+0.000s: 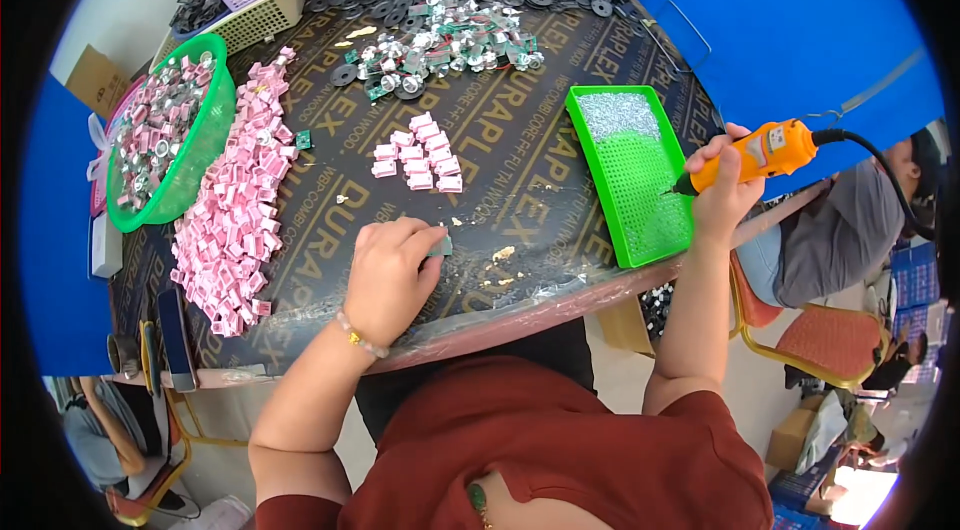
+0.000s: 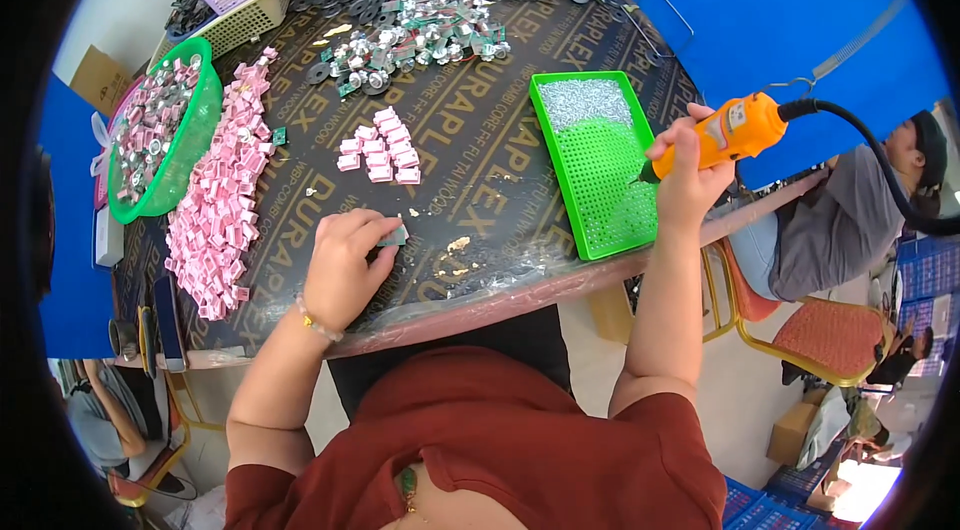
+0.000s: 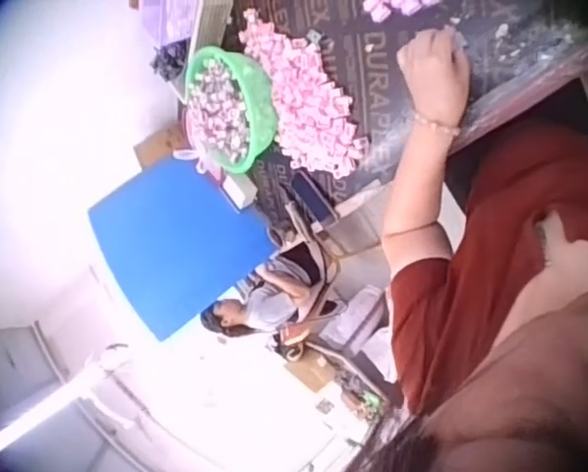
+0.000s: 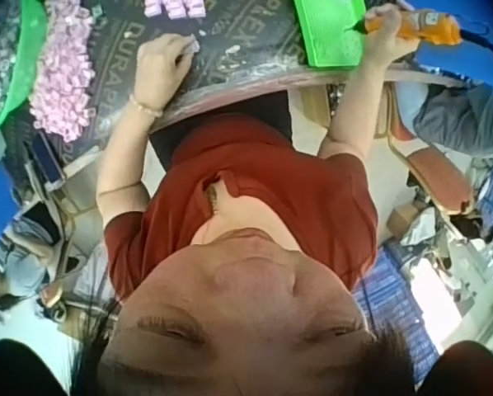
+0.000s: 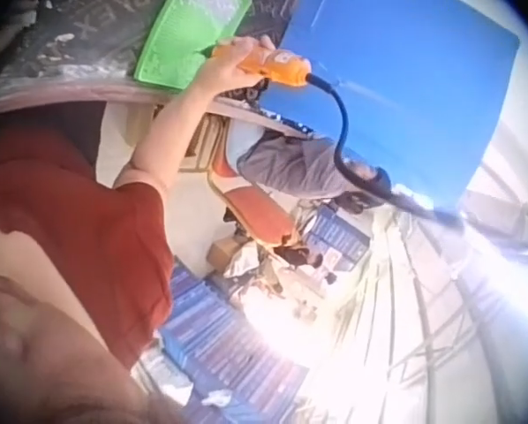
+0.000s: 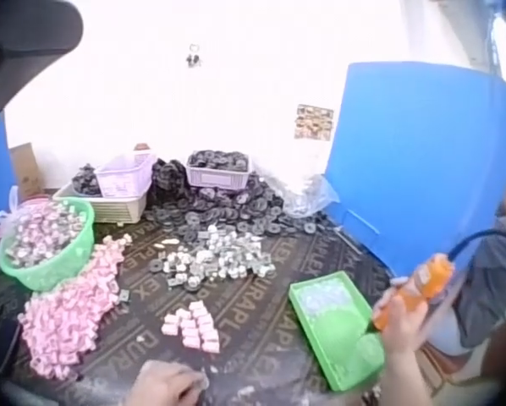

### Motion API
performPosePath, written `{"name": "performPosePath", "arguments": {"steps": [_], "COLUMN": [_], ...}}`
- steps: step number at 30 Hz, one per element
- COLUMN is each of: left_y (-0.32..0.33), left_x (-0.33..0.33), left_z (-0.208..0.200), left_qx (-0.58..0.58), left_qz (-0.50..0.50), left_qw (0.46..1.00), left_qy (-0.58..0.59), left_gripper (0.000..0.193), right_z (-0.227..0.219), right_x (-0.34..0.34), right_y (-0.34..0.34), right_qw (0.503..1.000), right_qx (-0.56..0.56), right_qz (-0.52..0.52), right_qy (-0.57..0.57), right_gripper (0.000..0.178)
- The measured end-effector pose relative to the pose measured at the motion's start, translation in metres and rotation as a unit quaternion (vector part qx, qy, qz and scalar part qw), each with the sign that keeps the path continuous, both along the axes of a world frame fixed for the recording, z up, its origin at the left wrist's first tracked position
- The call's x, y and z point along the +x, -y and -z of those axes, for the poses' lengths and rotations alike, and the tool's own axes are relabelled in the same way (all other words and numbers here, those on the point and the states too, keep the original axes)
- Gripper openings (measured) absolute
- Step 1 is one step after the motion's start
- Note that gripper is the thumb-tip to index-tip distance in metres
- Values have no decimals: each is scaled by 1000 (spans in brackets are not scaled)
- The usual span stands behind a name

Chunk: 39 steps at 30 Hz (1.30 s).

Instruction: Assembling small electronic or toy components using an electric screwdriver at a factory workbench.

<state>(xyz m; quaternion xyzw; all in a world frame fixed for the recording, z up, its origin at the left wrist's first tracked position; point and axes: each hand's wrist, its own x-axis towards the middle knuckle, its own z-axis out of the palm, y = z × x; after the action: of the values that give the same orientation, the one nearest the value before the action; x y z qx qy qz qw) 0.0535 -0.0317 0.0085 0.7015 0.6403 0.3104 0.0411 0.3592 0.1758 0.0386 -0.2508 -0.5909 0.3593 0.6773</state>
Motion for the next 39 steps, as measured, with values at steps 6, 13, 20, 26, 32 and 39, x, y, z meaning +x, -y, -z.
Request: {"name": "performPosePath", "arguments": {"steps": [6,13,20,26,32,39], "left_y": [0,5,5,3,4,1], "left_x": [4,2,3,7,7,9], "left_z": [8,6,5,5,10,9], "left_qx": [20,2,-3,-12,-3,-27], "left_qz": [-17,-25,-56,-68,-88,-100], "left_qw": [1000,1000,997,997,996,994], "left_qy": [3,13,44,23,21,42], "left_gripper": [29,26,30,25,24,21], "right_z": [2,5,-15,-41,-35,-10], "right_x": [2,0,-2,-51,-124,-175], "right_y": [-4,-3,13,58,97,97], "right_qw": [1000,1000,999,994,961,895], "right_qx": [-1,-3,28,87,-25,-60], "right_qz": [8,13,18,-51,-274,-439], "right_qy": [2,5,-23,-41,4,-56], "right_gripper": [30,31,41,65,67,52]}}
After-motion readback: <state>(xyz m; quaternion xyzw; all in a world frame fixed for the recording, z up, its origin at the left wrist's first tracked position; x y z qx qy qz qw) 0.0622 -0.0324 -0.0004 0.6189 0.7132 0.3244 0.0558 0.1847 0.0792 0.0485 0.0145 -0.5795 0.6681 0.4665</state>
